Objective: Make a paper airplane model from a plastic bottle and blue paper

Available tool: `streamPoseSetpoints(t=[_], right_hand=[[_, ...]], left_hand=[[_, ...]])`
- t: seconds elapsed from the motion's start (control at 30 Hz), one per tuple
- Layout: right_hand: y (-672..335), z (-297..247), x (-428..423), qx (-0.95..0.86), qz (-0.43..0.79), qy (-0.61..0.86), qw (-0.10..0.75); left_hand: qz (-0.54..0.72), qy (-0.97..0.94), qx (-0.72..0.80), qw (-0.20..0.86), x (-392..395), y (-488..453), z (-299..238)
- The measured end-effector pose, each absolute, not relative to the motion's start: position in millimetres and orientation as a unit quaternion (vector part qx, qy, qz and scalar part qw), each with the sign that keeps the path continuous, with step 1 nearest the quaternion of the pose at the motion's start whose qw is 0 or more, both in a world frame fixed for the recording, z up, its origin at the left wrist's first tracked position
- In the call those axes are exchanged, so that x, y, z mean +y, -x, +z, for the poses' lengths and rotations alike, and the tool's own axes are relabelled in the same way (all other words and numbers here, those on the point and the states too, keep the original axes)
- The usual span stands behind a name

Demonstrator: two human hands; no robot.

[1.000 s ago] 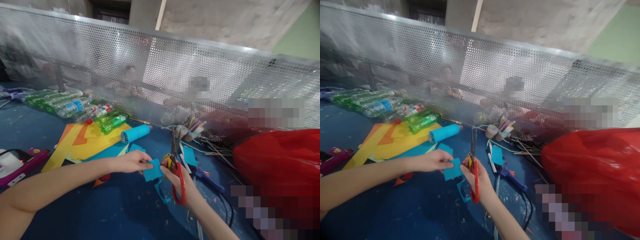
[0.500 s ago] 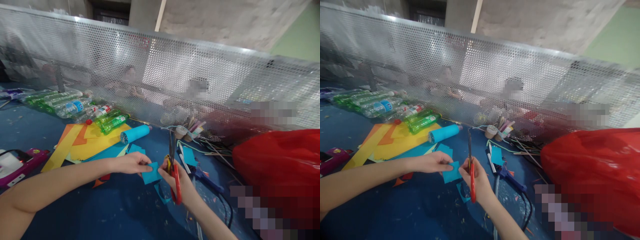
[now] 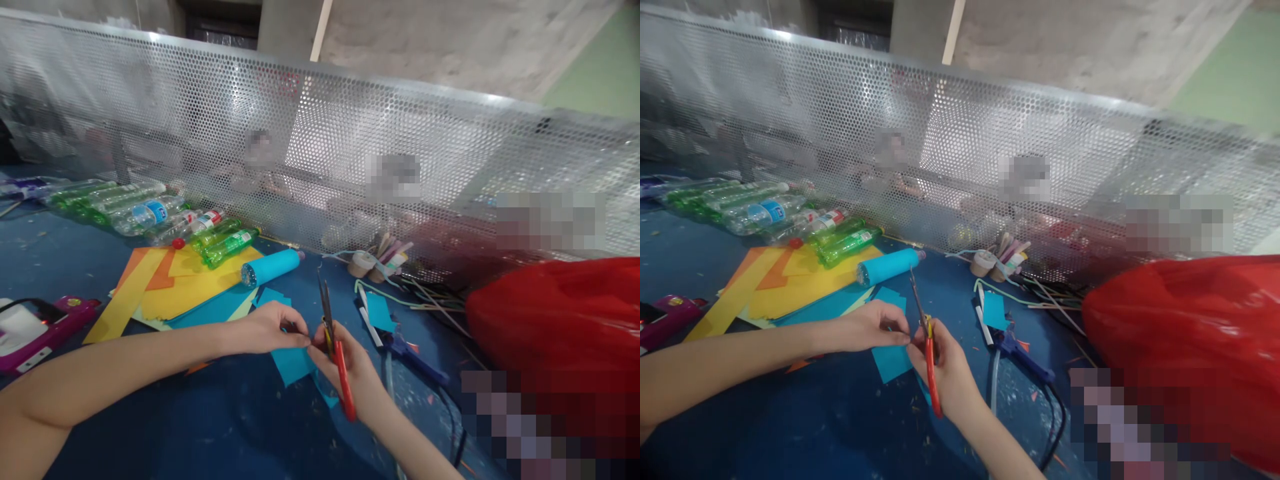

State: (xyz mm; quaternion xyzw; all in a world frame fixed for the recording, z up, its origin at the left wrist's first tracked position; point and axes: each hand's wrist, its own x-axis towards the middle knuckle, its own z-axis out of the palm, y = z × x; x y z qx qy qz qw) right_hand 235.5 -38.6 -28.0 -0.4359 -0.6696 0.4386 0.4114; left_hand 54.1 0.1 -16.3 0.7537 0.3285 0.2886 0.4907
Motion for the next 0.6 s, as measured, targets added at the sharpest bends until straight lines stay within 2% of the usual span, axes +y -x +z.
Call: streamPoseSetpoints(t=[0.33, 0.6], right_hand=[[-238, -23, -34, -0.641, 0.387, 0.479, 0.458], [-240, -26, -26, -0.633, 0.389, 0.499, 0.446]], left_hand=[[0.314, -0.693, 0.374, 0.531, 0, -54, -17], [0.322, -0.666, 0.391, 0.548, 3, -54, -20]])
